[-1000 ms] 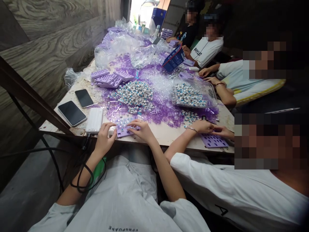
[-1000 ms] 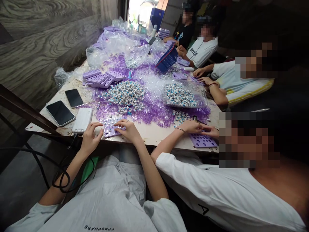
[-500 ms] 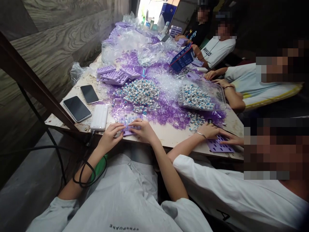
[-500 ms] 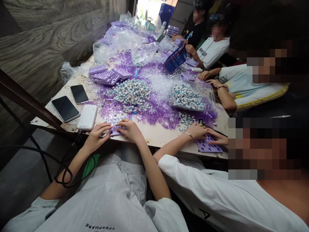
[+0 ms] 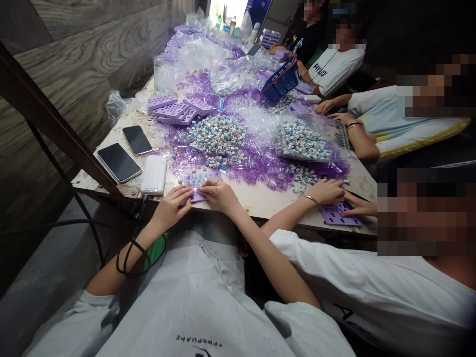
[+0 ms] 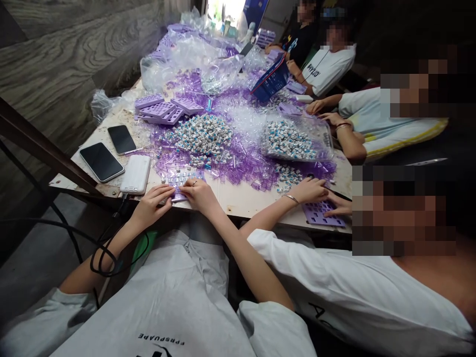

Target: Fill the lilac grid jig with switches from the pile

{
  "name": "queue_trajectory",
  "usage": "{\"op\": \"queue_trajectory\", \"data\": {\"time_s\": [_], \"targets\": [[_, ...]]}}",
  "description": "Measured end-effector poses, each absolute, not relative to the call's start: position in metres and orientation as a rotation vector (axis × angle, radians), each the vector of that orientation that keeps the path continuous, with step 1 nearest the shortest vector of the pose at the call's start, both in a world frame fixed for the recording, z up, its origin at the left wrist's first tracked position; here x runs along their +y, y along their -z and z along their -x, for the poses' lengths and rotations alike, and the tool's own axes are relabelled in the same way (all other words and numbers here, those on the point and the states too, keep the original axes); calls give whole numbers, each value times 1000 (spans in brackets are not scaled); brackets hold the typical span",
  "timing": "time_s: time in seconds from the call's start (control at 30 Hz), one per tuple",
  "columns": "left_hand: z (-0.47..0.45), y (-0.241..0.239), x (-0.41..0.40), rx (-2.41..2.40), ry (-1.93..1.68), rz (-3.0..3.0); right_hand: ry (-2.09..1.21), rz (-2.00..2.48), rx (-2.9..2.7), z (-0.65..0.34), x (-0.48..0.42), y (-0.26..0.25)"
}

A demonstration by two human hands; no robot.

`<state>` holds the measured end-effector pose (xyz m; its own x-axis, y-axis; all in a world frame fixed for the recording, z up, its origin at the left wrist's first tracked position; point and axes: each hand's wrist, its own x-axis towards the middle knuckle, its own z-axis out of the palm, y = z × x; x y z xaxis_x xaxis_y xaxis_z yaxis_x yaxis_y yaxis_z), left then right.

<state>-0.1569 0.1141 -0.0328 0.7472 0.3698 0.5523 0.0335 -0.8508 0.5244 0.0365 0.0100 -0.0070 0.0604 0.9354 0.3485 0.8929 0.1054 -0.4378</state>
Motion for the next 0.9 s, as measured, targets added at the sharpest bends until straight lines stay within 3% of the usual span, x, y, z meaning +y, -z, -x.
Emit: {"op": "queue_trajectory", "data": {"time_s": [0.27, 0.5, 0.73, 0.9], "targets": [[155, 36, 114, 271, -924, -2539, 121, 1898, -1997, -21, -7, 10], [161, 27, 115, 260, -840, -2484, 88, 1926, -1962, -13, -14, 3], [138, 12, 127, 411, -857, -2398, 130, 1910, -1178, -65, 11, -13], [92, 0, 149, 99, -601, -2568, 155, 2150, -806, -129, 56, -17]]}}
